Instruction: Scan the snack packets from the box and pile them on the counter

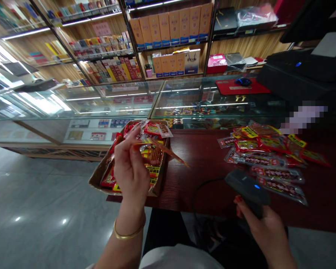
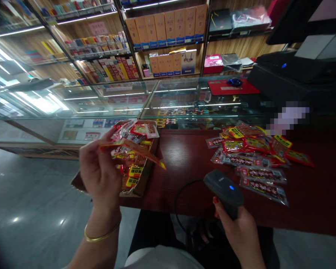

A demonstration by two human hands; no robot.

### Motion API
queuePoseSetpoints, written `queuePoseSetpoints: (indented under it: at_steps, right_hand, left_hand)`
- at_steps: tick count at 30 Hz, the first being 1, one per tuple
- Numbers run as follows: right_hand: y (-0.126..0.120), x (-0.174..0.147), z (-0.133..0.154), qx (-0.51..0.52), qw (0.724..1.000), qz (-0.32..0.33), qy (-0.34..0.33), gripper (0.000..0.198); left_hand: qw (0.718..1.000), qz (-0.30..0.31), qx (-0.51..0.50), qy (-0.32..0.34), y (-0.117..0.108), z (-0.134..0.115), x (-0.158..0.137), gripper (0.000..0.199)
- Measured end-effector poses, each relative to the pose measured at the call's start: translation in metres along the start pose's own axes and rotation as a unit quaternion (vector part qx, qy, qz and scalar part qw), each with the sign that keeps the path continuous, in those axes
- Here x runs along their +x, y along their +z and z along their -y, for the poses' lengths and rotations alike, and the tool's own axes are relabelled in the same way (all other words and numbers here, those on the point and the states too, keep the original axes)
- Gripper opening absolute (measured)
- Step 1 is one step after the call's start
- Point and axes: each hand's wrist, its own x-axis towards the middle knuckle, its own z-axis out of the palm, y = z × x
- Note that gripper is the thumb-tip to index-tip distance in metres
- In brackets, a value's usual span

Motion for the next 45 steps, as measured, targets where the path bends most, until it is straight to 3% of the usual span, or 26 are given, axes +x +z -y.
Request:
queuePoseSetpoints:
  at_steps: [2, 3, 6, 9, 10, 12, 16, 18, 24, 27, 31, 36, 38, 40, 42, 45]
  right_hand:
    - [-0.002, -0.001, 0.002, 0.005, 1.0, -0.011, -0.008, 0.049]
    - [-0.003, -0.002, 0.003, 0.006, 1.0, -0.018, -0.01, 0.049]
    - [-0.006, -0.004, 0.007, 0.006, 0.999, -0.034, -0.003, 0.05]
    - [-0.01, -0.005, 0.009, 0.01, 0.999, -0.049, 0.008, 0.053]
    - [-0.011, -0.005, 0.01, 0.009, 0.999, -0.052, 0.009, 0.053]
    - [-0.011, -0.006, 0.01, 0.005, 0.999, -0.051, 0.003, 0.051]
    - [-0.008, -0.006, 0.013, 0.009, 0.999, -0.029, -0.014, 0.046]
    - [-0.005, -0.006, 0.017, 0.003, 1.0, -0.016, -0.021, 0.041]
    - [0.001, -0.008, 0.024, -0.019, 0.997, 0.023, -0.068, 0.031]
    - [0.001, -0.007, 0.023, -0.031, 0.996, 0.016, -0.076, 0.033]
    - [0.001, -0.006, 0.02, -0.041, 0.997, 0.008, -0.064, 0.035]
    - [0.0, -0.006, 0.018, -0.04, 0.998, 0.001, -0.044, 0.035]
    - [0.001, -0.006, 0.019, -0.041, 0.998, -0.002, -0.042, 0.036]
    - [0.002, -0.005, 0.02, -0.044, 0.998, -0.005, -0.047, 0.036]
    - [0.003, -0.005, 0.023, -0.044, 0.997, -0.003, -0.057, 0.036]
    - [0.006, -0.006, 0.026, -0.034, 0.997, 0.005, -0.071, 0.033]
  left_hand:
    - [0.982, 0.035, -0.148, -0.115, 0.031, 0.003, -0.011, 0.025]
    - [0.958, 0.064, -0.215, -0.178, 0.047, 0.007, -0.017, 0.026]
    - [0.836, 0.129, -0.381, -0.374, 0.088, 0.029, -0.03, 0.037]
    - [0.701, 0.141, -0.459, -0.527, 0.115, 0.052, -0.037, 0.04]
    - [0.669, 0.143, -0.472, -0.556, 0.121, 0.058, -0.039, 0.034]
    - [0.634, 0.144, -0.487, -0.583, 0.128, 0.067, -0.041, 0.015]
    - [0.619, 0.205, -0.468, -0.596, 0.132, 0.078, -0.045, 0.053]
    - [0.624, 0.233, -0.452, -0.593, 0.133, 0.082, -0.045, 0.057]
    - [0.658, 0.269, -0.437, -0.552, 0.135, 0.088, -0.05, 0.054]
    - [0.655, 0.277, -0.432, -0.555, 0.135, 0.088, -0.051, 0.049]
    - [0.646, 0.317, -0.406, -0.564, 0.133, 0.092, -0.054, 0.026]
    - [0.708, 0.249, -0.388, -0.536, 0.136, 0.096, -0.058, 0.019]
    - [0.712, 0.229, -0.4, -0.53, 0.138, 0.097, -0.057, 0.022]
    - [0.692, 0.205, -0.423, -0.548, 0.138, 0.098, -0.053, 0.015]
    - [0.643, 0.19, -0.463, -0.58, 0.137, 0.1, -0.049, 0.005]
    - [0.554, 0.21, -0.54, -0.597, 0.131, 0.102, -0.046, 0.026]
